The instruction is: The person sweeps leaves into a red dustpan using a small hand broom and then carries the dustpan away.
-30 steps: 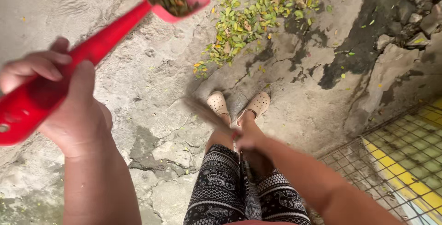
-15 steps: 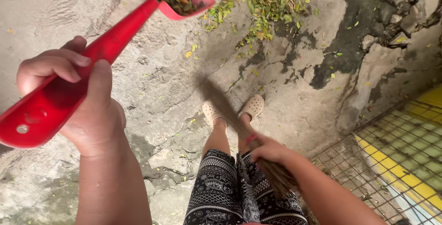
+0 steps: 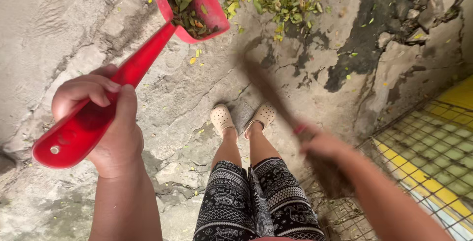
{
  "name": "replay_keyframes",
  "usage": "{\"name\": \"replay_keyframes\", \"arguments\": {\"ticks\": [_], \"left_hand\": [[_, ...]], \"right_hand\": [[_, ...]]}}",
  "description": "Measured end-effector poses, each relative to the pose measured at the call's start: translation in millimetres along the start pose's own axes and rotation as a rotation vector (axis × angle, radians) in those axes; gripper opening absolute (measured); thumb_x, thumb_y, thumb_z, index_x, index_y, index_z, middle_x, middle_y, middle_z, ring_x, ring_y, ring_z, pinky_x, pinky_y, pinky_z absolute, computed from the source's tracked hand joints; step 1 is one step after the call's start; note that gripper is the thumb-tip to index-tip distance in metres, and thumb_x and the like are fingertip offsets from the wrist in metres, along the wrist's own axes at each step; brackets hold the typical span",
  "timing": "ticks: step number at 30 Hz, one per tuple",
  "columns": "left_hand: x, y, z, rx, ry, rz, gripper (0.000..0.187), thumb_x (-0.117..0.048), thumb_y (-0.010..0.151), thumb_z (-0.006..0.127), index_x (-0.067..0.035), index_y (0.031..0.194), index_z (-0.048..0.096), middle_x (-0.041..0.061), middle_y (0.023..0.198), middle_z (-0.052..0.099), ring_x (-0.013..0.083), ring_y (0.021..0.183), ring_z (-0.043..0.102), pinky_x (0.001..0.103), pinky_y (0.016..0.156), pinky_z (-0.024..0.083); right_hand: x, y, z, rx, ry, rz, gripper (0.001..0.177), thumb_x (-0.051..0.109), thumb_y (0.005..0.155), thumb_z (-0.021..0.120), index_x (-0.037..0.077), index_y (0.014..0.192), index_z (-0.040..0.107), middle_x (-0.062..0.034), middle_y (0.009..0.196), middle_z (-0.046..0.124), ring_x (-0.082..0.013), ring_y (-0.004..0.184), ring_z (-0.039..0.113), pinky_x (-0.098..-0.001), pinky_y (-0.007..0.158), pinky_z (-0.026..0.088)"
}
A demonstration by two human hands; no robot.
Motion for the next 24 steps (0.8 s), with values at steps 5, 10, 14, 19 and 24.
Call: {"name": "replay_keyframes", "arguments": {"ticks": [5,10,14,19,24], "left_hand": [[5,-2,4,0.0,-0.022,-0.011,0.037,0.024,0.096,0.064,-0.008,0.103,0.047,0.005,0.101,0.058,0.0169,0.099,0.062,0.04,0.113,0.054],[3,-4,10,0.005,0.013,0.027,0.038,0.024,0.098,0.065,-0.008,0.105,0.046,0.004,0.1,0.054,0.0148,0.095,0.06,0.04,0.113,0.055],[-3,-4,17,-0.01,0.02,0.032,0.039,0.024,0.1,0.066,-0.009,0.108,0.045,0.003,0.099,0.053,0.0143,0.095,0.059,0.04,0.114,0.055],[-8,-2,24,-0.038,0.055,0.025,0.04,0.024,0.096,0.065,-0.009,0.108,0.044,0.004,0.101,0.055,0.0163,0.101,0.061,0.038,0.113,0.052],[-11,4,25,-0.057,0.044,0.04,0.041,0.026,0.097,0.063,-0.009,0.108,0.045,0.004,0.102,0.054,0.0154,0.099,0.06,0.037,0.113,0.053]], "right_hand": [[-28,54,40,0.252,-0.081,0.066,0.096,0.003,0.072,0.074,0.038,0.155,0.038,-0.0134,0.117,0.071,-0.0263,0.085,0.068,-0.0403,0.078,0.059],[-3,94,-164,-0.245,0.099,0.136,0.1,-0.001,0.074,0.074,0.039,0.158,0.038,-0.0218,0.122,0.069,-0.0349,0.078,0.069,-0.0493,0.072,0.059],[18,40,-164,-0.333,-0.018,-0.051,0.111,-0.005,0.067,0.081,0.044,0.156,0.037,-0.0154,0.121,0.065,-0.0255,0.079,0.07,-0.0411,0.072,0.059],[-25,35,-24,0.206,0.068,0.024,0.104,-0.002,0.071,0.073,0.043,0.156,0.033,-0.0213,0.104,0.07,-0.0281,0.068,0.069,-0.0402,0.062,0.059],[-29,130,-64,0.141,0.015,-0.104,0.095,-0.002,0.066,0.078,0.024,0.153,0.047,-0.0082,0.107,0.069,-0.0224,0.073,0.071,-0.04,0.063,0.063]]}}
Point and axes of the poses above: each hand's wrist, its own y-axis towards the middle knuckle, its own z-axis out of the palm, x = y × z, the point moved 7 cm from there along y, towards the middle knuckle
